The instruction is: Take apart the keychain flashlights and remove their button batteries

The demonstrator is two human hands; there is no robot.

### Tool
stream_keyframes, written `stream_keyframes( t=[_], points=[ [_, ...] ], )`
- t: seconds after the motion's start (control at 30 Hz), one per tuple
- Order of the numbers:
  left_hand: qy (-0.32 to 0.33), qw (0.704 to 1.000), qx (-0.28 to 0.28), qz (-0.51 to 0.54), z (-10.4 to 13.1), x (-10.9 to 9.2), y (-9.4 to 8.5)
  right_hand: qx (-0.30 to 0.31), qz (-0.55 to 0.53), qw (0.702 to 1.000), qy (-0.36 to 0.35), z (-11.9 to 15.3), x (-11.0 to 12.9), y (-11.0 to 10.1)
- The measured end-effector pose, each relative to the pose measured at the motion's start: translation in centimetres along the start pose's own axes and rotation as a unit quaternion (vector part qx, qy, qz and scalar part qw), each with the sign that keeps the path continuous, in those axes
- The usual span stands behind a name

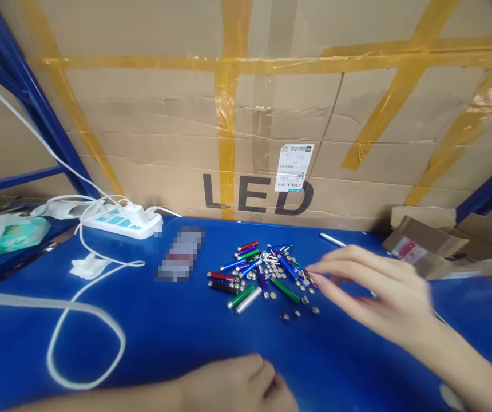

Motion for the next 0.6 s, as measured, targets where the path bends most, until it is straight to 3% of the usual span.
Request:
stream_keyframes(
  t=[0.07, 0.17, 0.23, 0.47, 0.6],
  points=[
    [-0.035, 0.999, -0.020, -0.007, -1.4, 0.8, 0.7, 0.036, -0.009, 0.999, 0.019, 0.5, -1.1, 2.4],
    [-0.149, 0.989, 0.017, 0.012, -1.8, 3.4, 2.2, 0.138, 0.006, 0.989, 0.054, 1.9, -3.1, 6.2],
    [-0.180, 0.983, 0.025, 0.003, -1.5, 4.7, 3.0, 0.173, 0.001, 0.984, 0.051, 2.8, -3.7, 7.7],
    [-0.217, 0.976, -0.018, -0.019, -0.1, 6.1, 3.9, 0.208, -0.029, 0.977, 0.039, 4.2, -2.7, 9.2],
    [-0.287, 0.957, 0.014, 0.031, 0.5, 7.1, 3.9, 0.227, -0.062, 0.969, 0.073, 5.0, -2.8, 9.5]
  ],
)
Point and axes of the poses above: each hand's wrist, its own z-axis away from the middle knuckle, its own y-axis out of the palm, x = y × z, the point moved 4 cm from there along -z, towards the middle knuckle
